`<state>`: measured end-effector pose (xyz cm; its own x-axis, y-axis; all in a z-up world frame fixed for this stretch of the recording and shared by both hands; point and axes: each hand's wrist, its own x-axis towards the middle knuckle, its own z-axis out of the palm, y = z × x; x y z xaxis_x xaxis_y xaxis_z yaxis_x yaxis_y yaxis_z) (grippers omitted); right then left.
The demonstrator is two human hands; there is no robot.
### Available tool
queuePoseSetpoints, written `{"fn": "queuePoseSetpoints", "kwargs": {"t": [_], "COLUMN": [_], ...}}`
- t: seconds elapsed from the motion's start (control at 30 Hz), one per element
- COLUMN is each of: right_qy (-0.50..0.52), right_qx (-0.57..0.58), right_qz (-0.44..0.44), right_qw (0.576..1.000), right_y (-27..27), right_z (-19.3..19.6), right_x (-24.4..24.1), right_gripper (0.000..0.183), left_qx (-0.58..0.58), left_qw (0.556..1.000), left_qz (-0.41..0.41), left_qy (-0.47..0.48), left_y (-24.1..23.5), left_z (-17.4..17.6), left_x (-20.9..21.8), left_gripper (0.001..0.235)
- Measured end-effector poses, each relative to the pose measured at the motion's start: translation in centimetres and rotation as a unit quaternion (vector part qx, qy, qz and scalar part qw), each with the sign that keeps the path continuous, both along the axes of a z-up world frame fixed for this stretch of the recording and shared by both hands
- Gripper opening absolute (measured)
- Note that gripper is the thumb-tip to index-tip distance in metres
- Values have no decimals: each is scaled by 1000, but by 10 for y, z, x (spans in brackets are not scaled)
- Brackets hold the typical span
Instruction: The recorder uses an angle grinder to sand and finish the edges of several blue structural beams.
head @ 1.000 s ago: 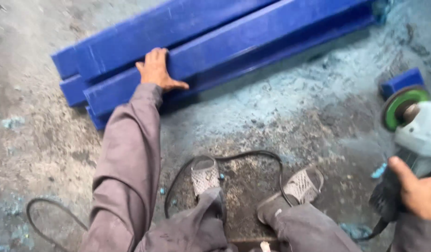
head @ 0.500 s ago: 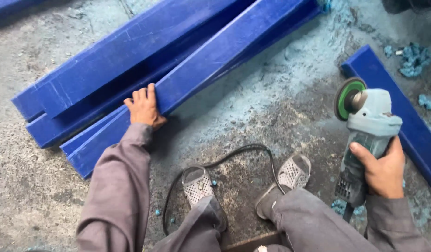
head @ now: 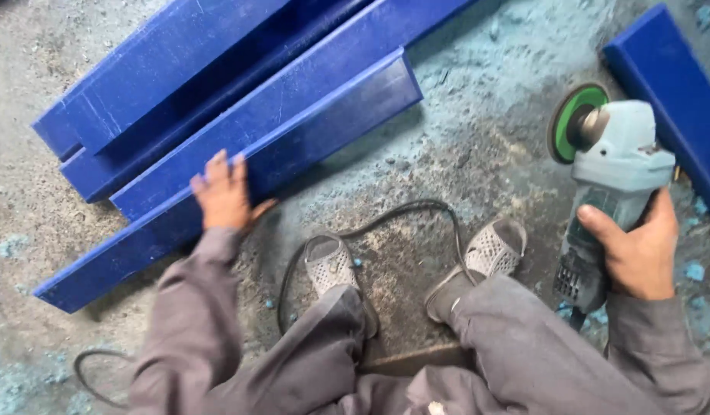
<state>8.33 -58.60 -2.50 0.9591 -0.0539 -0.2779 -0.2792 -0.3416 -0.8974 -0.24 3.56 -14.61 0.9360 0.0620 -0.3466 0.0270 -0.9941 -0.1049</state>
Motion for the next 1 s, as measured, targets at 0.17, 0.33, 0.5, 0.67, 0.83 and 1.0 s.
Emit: {"fn": "queuePoseSetpoints", "kwargs": {"t": [0.17, 0.33, 0.5, 0.67, 0.83, 1.0], "right_qy": [0, 37, 54, 87, 93, 104], "right_qx": [-10, 10, 73, 85, 96, 131], "right_qz": [15, 39, 53, 100, 145, 133], "right_qw": [1000, 999, 994, 987, 980, 977], "right_y": [7, 1, -3, 3, 25, 28], "right_z": [-2, -26, -44, -50, -55, -56], "right_x": [4, 8, 17, 20, 24, 25], "right_gripper": [76, 75, 81, 86, 91, 92], "left_qx": [5, -10, -46, -243, -324, -518], "left_qw": [999, 999, 997, 952, 847, 668], "left_qz": [-22, -34, 1, -56, 56, 106], "left_qy": [-35, -29, 67, 178, 419, 523], "left_y": [-77, -108, -101, -58, -65, -69], "left_z": [-49, -31, 28, 132, 169, 147], "left_x": [67, 88, 124, 152, 163, 135], "left_gripper": [135, 139, 133, 123, 119, 124]}}
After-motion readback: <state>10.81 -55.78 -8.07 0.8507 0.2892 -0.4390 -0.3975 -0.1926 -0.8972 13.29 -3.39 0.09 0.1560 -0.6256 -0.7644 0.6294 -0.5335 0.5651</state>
